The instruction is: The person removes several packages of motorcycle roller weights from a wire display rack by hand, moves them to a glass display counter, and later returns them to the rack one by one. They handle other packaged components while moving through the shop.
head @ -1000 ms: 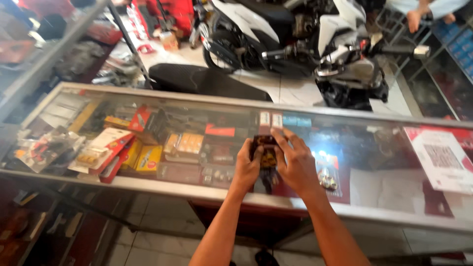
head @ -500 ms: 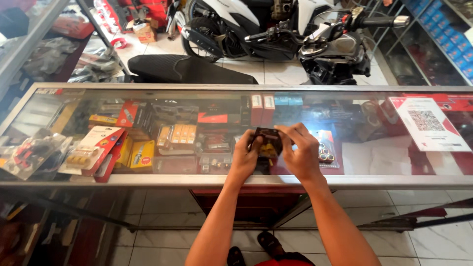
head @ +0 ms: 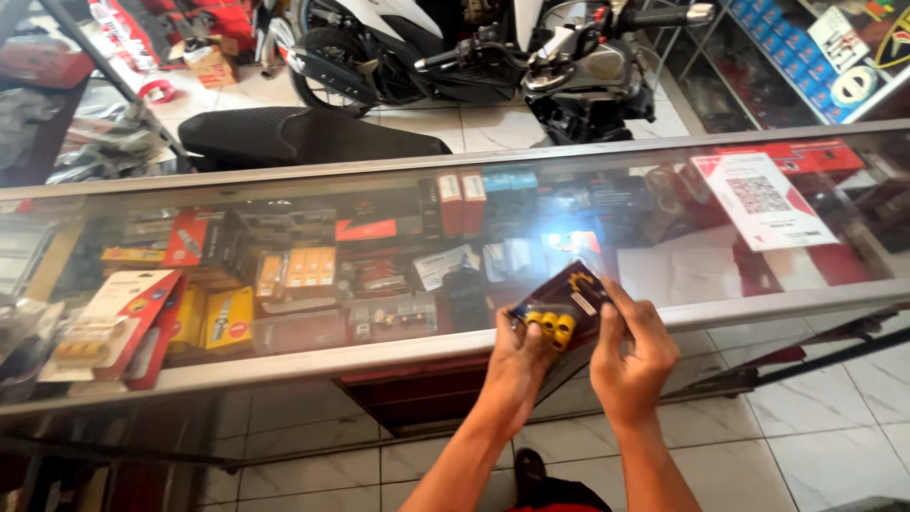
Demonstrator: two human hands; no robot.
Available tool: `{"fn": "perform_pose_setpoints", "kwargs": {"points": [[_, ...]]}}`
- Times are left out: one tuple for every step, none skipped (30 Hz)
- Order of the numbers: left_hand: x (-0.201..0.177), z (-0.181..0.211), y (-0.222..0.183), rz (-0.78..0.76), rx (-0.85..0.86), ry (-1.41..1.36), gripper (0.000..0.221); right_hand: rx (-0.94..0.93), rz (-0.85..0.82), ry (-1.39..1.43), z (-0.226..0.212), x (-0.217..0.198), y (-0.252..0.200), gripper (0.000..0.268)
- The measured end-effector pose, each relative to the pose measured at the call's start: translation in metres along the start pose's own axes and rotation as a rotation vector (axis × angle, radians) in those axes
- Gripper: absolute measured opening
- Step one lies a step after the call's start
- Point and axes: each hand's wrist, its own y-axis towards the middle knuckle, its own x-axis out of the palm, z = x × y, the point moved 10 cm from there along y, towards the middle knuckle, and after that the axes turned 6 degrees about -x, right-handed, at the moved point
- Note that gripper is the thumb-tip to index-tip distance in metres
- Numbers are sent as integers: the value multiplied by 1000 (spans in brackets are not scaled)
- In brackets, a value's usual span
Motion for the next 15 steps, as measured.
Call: {"fn": "perform_pose_setpoints", "kwargs": {"points": [[7, -8, 0, -15, -29, -15, 23, 30, 4, -4, 9, -9, -2, 28], [15, -15, 1, -36, -62, -22, 24, 62, 18, -9, 19, -18, -4, 28], [24, -23, 3, -57, -95, -30, 26, 95, 32, -14, 29, -28, -5, 27], [31, -30, 5, -86, -128, -3, 28, 213, 80, 71, 48, -41, -10, 28], [37, -37, 7, -116, -162, 24, 31, 329, 129, 158, 68, -53, -16, 28], [45, -46, 11, -148, -196, 50, 34, 441, 181, 245, 87, -64, -22, 28], [51, -54, 16, -165, -210, 119, 33, 515, 217, 272, 104, -77, -27, 29], [58, -65, 21, -180, -228, 186, 32, 592, 252, 298, 119, -90, -34, 30], [66, -79, 25, -196, -245, 253, 32, 669, 288, 325, 134, -105, -41, 31], [75, -93, 29, -199, -265, 240, 30, 666, 306, 339, 143, -119, -42, 31], [84, -107, 31, -201, -286, 228, 27, 663, 325, 353, 152, -133, -43, 30], [95, -124, 35, -210, -310, 216, 25, 658, 349, 361, 160, -151, -45, 30], [107, -138, 40, -226, -319, 229, 24, 651, 367, 344, 168, -168, -46, 29], [119, -154, 43, -242, -332, 241, 22, 647, 385, 324, 175, -185, -50, 28], [131, -169, 45, -259, -344, 254, 21, 644, 403, 304, 181, -202, -54, 27]]}}
